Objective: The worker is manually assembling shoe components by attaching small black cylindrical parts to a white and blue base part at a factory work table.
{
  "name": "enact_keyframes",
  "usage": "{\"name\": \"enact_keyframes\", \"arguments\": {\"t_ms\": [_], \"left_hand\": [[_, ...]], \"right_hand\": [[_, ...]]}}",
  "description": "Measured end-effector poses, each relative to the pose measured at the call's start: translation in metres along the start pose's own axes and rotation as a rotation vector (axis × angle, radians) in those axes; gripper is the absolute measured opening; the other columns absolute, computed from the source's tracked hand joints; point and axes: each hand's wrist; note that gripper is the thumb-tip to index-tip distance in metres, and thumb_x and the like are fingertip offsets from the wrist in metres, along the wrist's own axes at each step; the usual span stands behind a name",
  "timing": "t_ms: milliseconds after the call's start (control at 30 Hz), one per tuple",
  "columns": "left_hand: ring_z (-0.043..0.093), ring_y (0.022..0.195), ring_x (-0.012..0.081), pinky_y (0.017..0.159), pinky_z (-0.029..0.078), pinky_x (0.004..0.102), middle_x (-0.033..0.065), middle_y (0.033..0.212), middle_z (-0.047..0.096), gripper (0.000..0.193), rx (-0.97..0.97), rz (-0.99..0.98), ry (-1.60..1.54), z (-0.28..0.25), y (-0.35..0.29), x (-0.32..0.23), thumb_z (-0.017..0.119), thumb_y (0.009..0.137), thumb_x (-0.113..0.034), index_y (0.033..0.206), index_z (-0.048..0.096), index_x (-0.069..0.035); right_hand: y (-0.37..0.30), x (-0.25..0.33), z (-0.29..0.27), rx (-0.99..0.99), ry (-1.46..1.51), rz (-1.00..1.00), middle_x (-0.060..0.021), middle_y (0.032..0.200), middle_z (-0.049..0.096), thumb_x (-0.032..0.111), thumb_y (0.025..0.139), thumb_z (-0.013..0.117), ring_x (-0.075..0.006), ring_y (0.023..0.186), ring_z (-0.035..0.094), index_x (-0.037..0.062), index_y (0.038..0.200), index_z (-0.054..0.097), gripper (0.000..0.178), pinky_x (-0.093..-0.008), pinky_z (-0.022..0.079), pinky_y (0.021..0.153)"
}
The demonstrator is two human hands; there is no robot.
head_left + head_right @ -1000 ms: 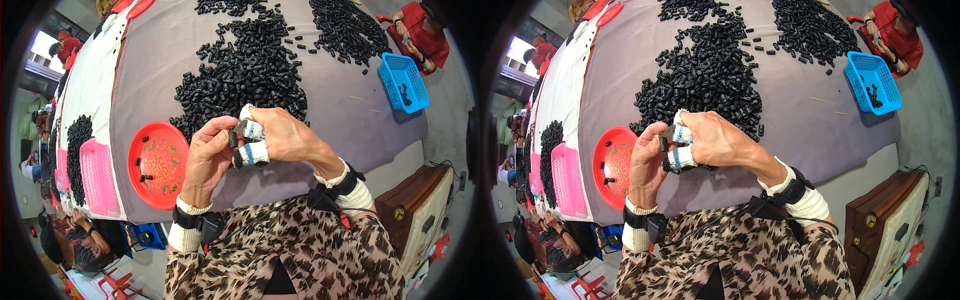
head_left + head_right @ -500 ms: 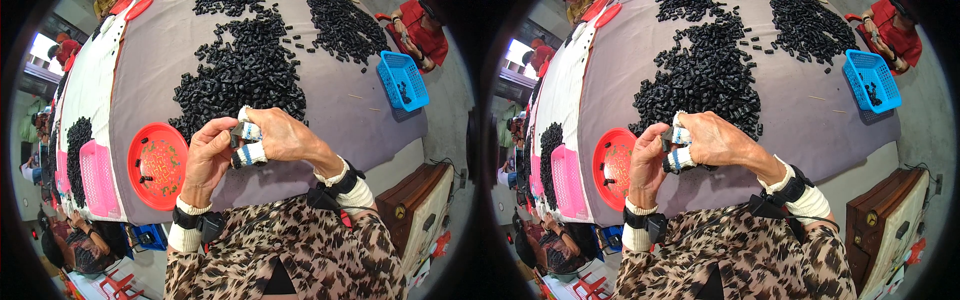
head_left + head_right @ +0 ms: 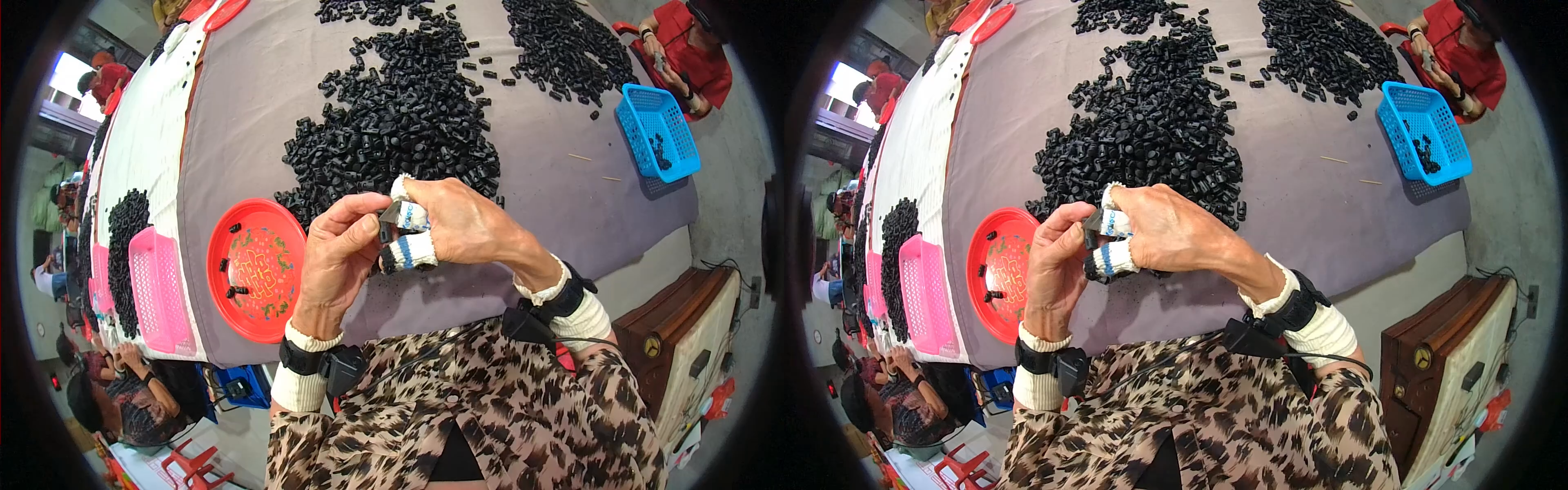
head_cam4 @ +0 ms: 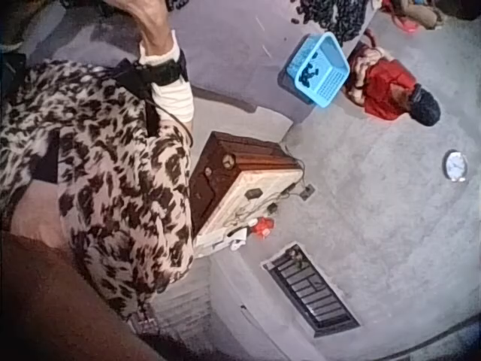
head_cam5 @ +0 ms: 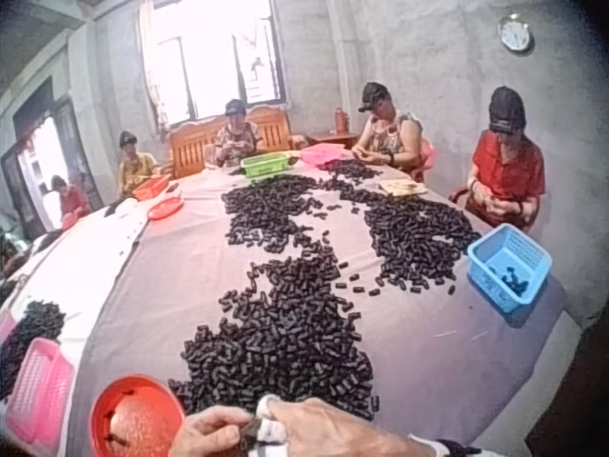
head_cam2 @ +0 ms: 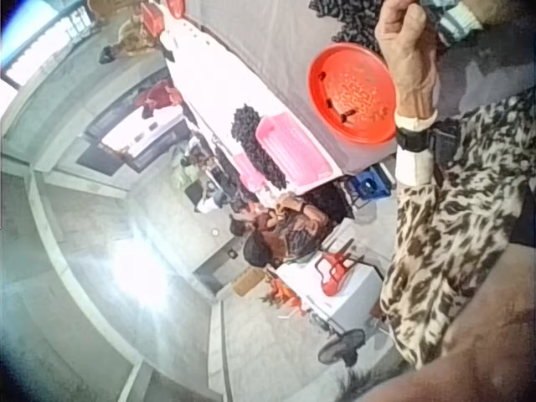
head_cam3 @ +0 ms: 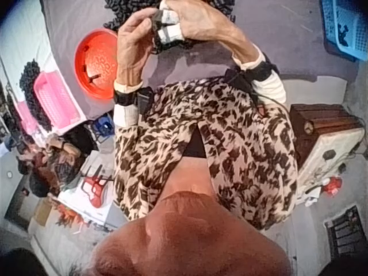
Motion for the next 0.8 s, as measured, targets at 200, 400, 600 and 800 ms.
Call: {"name": "enact_keyframes", "arguments": {"t_ms": [200, 400, 600, 800], "left_hand": [[0.06, 0.087, 0.0158, 0.078, 0.051, 0.0309, 0.0093, 0.099, 0.061, 0.023, -0.004, -0.015, 0.021, 0.0002, -0.0008, -0.0017, 0.06, 0.084, -0.007, 0.105, 0.058, 0.002], [0.06, 0.086, 0.0145, 0.079, 0.05, 0.0291, 0.0091, 0.099, 0.061, 0.023, -0.033, 0.023, 0.084, 0.0011, -0.0004, -0.0005, 0.061, 0.083, -0.006, 0.104, 0.059, 0.002], [0.059, 0.087, 0.0144, 0.079, 0.05, 0.0288, 0.0082, 0.099, 0.062, 0.022, -0.05, 0.031, 0.151, 0.004, 0.0, -0.003, 0.061, 0.083, -0.006, 0.103, 0.059, 0.001], [0.059, 0.078, 0.0161, 0.07, 0.05, 0.0295, 0.009, 0.093, 0.061, 0.023, 0.02, 0.026, -0.109, -0.003, 0.004, 0.0037, 0.059, 0.085, -0.009, 0.106, 0.057, -0.001]], "right_hand": [[-0.0004, -0.0027, 0.0008, 0.003, -0.047, -0.015, -0.0112, 0.069, 0.058, 0.029, 0.066, 0.073, -0.0257, 0.06, 0.059, 0.002, 0.084, 0.049, 0.04, -0.0344, 0.043, 0.055], [-0.0012, -0.0019, 0.0006, 0.029, -0.003, 0.005, -0.0122, 0.066, 0.056, 0.029, 0.068, 0.072, -0.0286, 0.058, 0.058, 0.0013, 0.083, 0.048, 0.04, -0.0354, 0.042, 0.053], [-0.0009, -0.0075, 0.0072, -0.001, -0.073, -0.057, -0.0166, 0.067, 0.057, 0.03, 0.07, 0.069, -0.0339, 0.062, 0.059, -0.0022, 0.078, 0.046, 0.04, -0.0384, 0.043, 0.055], [-0.0064, -0.0009, 0.0012, 0.009, -0.007, -0.055, -0.0117, 0.072, 0.06, 0.024, 0.073, 0.069, -0.0272, 0.063, 0.06, 0.001, 0.09, 0.051, 0.034, -0.0336, 0.045, 0.057]]}}
Point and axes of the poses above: each hand's wrist, its own y-axis towards the middle knuckle, its own z-axis out of the palm, x = y × z
